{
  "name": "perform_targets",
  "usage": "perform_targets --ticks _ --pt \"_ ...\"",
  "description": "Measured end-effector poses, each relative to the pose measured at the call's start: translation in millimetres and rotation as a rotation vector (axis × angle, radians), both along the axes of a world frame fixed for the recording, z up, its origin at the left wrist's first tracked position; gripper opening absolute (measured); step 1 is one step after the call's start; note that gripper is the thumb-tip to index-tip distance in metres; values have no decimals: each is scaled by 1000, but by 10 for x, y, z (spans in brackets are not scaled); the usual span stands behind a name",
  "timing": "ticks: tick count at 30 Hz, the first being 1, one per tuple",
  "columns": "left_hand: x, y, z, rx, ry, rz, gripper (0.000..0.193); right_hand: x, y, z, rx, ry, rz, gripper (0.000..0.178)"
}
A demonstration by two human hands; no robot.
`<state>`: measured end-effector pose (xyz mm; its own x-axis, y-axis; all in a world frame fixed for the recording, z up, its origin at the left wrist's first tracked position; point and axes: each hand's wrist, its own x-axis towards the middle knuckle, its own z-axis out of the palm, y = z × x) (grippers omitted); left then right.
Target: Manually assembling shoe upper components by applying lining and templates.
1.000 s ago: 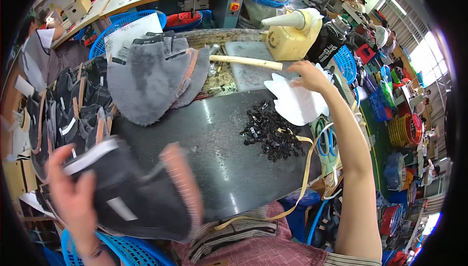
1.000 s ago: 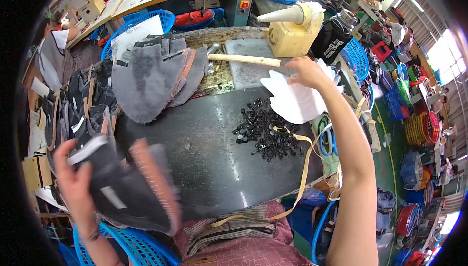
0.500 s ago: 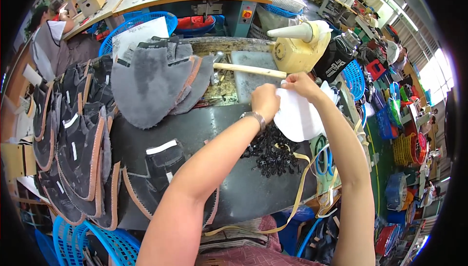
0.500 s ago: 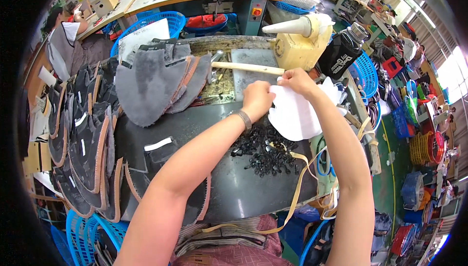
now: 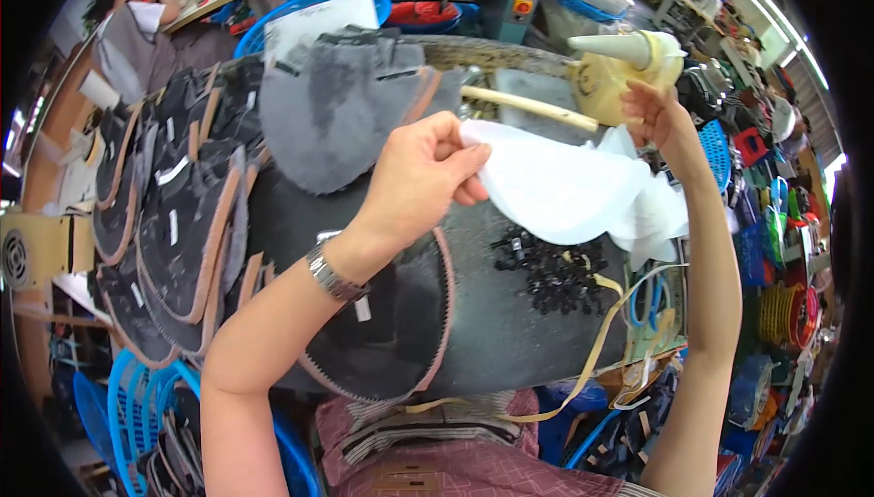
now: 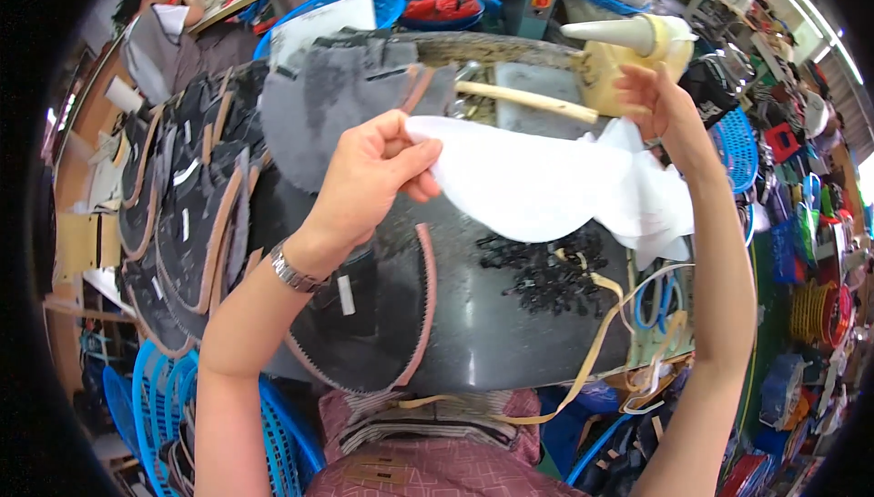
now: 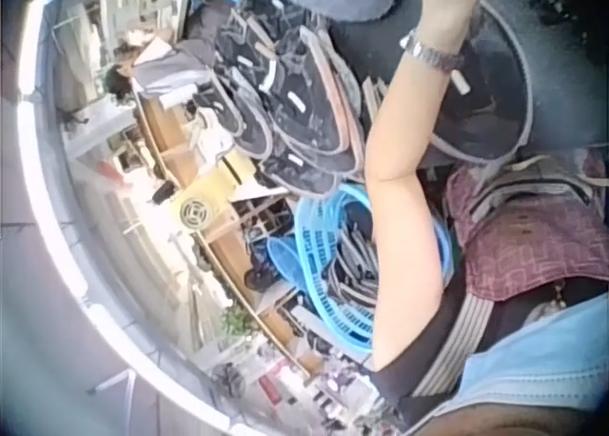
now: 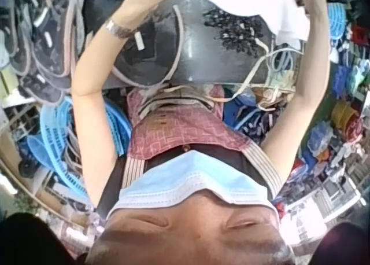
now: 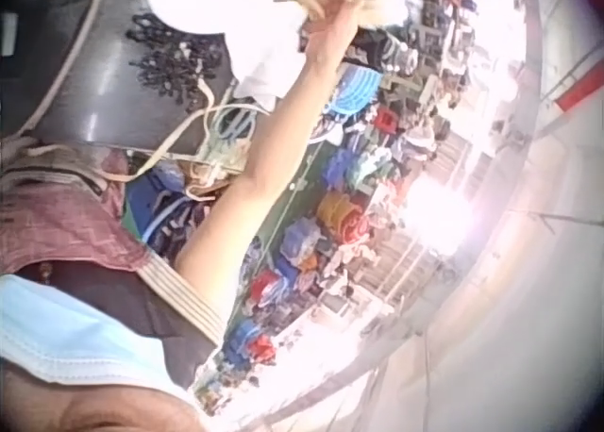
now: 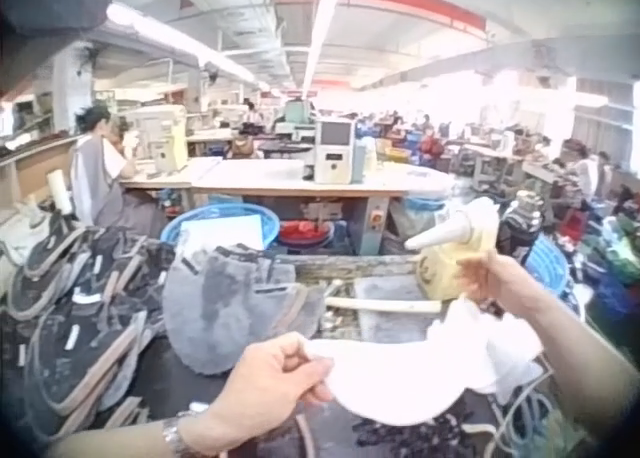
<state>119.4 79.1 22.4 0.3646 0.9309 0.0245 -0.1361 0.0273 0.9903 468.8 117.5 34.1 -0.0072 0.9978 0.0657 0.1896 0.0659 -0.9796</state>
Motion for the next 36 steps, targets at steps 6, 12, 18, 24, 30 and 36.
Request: perform_targets --ticks 6,12,18,24,30,36 --pt "-569 -301 -198 -57 3 124 13 -1018 -716 -42 -273 -59 360 16" --pt "-1004 -489 -59 288 -59 516 10 -541 -821 -229 -163 -28 -155 20" --pt "-332 -510 76 954 413 273 56 -1148 -1235 94 17 -390 64 23" --pt "0 -560 -23 734 293 96 15 -1473 -1361 200 -173 -237 167 24" --pt "-183 -712 261 411 -282 92 7 -129 -769 -335 -49 -288 -314 25" --pt "-562 -700 42 727 392 -42 3 -157 -891 -364 92 -1065 -403 49"
